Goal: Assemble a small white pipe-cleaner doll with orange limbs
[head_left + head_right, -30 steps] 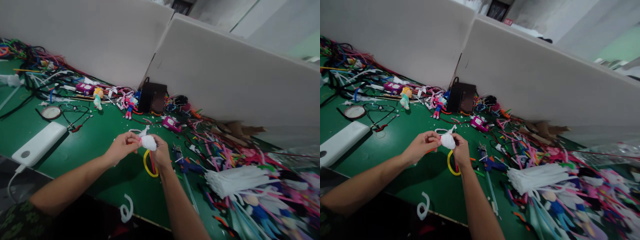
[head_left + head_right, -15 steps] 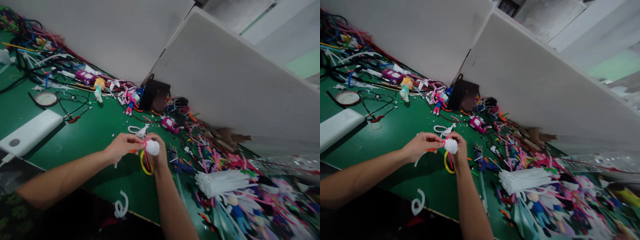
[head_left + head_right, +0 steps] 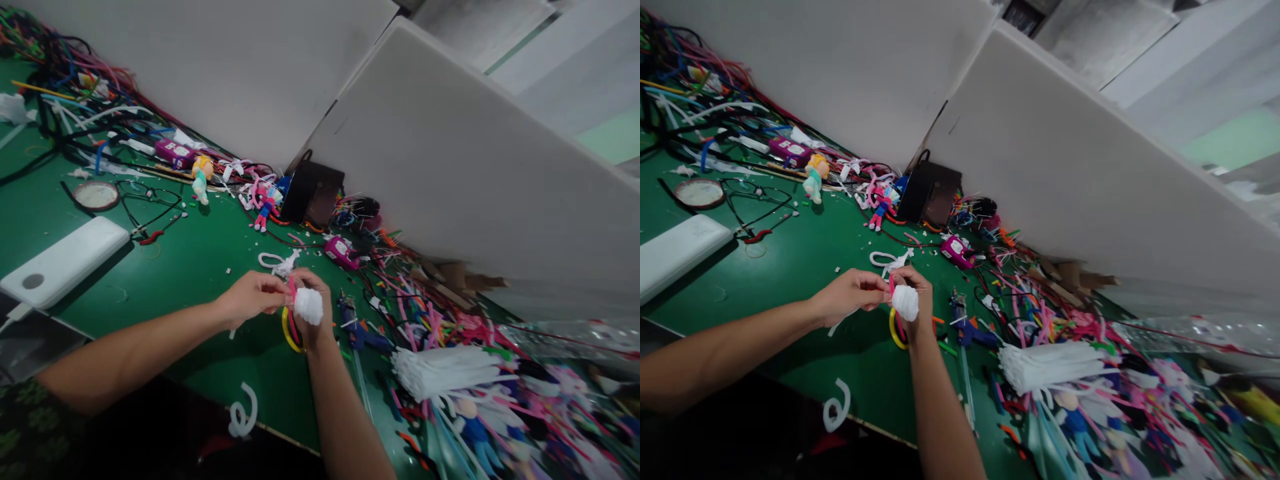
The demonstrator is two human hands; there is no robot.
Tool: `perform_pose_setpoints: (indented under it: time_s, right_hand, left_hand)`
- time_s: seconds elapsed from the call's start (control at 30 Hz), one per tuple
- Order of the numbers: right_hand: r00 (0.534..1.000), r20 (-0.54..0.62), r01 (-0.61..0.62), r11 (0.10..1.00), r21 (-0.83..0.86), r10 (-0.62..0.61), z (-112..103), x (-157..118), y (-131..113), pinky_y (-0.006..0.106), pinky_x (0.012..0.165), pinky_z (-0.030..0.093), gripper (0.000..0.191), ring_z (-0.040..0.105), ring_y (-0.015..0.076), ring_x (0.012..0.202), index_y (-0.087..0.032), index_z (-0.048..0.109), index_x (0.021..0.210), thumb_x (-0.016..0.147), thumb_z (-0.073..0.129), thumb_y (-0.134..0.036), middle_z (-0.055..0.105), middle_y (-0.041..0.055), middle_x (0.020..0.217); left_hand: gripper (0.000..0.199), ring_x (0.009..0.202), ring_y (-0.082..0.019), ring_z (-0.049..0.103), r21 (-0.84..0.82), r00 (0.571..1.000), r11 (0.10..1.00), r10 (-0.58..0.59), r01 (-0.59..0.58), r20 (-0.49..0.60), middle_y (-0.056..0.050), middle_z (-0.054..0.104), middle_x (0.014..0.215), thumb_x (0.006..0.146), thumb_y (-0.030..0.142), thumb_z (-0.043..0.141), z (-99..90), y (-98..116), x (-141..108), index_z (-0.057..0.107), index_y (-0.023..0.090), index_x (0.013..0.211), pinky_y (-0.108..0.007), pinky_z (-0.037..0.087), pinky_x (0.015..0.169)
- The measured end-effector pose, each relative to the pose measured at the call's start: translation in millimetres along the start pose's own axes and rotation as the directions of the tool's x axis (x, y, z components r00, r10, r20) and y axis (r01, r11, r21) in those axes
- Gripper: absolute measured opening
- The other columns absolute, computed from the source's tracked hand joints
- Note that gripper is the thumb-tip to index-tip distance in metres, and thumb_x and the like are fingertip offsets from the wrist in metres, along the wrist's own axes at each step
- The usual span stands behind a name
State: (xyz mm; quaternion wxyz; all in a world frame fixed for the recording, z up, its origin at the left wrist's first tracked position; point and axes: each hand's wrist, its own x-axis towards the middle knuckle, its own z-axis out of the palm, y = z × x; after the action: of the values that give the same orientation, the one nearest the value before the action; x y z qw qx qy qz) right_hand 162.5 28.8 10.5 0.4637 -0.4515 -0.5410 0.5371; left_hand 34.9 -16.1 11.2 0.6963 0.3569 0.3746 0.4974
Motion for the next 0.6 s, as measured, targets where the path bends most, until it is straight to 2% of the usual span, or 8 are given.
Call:
perform_pose_setpoints:
  time_s: [0.13,0.27,0.37,0.6]
  right_hand:
    - [0.996,-0.029,-0.079,0.99,0.114,0.082,1,0,1,0.022,0.049,0.034,0.008,0.042,0.0098,0.053,-0.019,0.06,0.057,0.053,0.066,-0.023,0.052,-0.0034,0.059]
    - [0.993,-0.005,-0.118,0.968,0.222,0.122,2,0,2,0.022,0.05,0.037,0.01,0.046,0.0104,0.052,-0.02,0.062,0.059,0.05,0.062,-0.02,0.056,-0.0029,0.058]
    - [0.995,-0.008,-0.096,0.969,0.226,0.101,3,0,5,0.023,0.052,0.039,0.013,0.049,0.0108,0.053,-0.019,0.063,0.061,0.048,0.063,-0.019,0.059,-0.0023,0.059]
    - [1.0,0.019,0.015,0.993,0.117,-0.017,1,-1,14,0.024,0.054,0.041,0.016,0.049,0.0112,0.054,-0.02,0.063,0.064,0.05,0.072,-0.022,0.06,-0.0031,0.058]
  left_hand:
    - [0.013,0.044,-0.007,0.039,0.045,0.998,0.998,0.037,-0.035,-0.042,0.007,0.046,0.045,0.063,0.027,0.067,0.4,3,0,0.063,0.015,0.065,-0.022,0.026,0.048]
    - [0.013,0.044,-0.006,0.042,0.026,0.992,0.997,0.075,-0.073,-0.1,0.007,0.051,0.051,0.062,0.023,0.066,0.4,4,0,0.06,0.016,0.071,-0.021,0.028,0.047]
    - [0.011,0.043,-0.005,0.042,0.032,0.986,0.992,0.125,-0.122,-0.111,0.007,0.05,0.051,0.063,0.022,0.065,0.2,3,1,0.058,0.016,0.068,-0.021,0.03,0.047]
    - [0.012,0.044,-0.005,0.041,0.087,0.965,0.971,0.231,-0.221,-0.122,0.007,0.049,0.05,0.065,0.025,0.065,-0.5,5,0,0.056,0.016,0.064,-0.021,0.031,0.046]
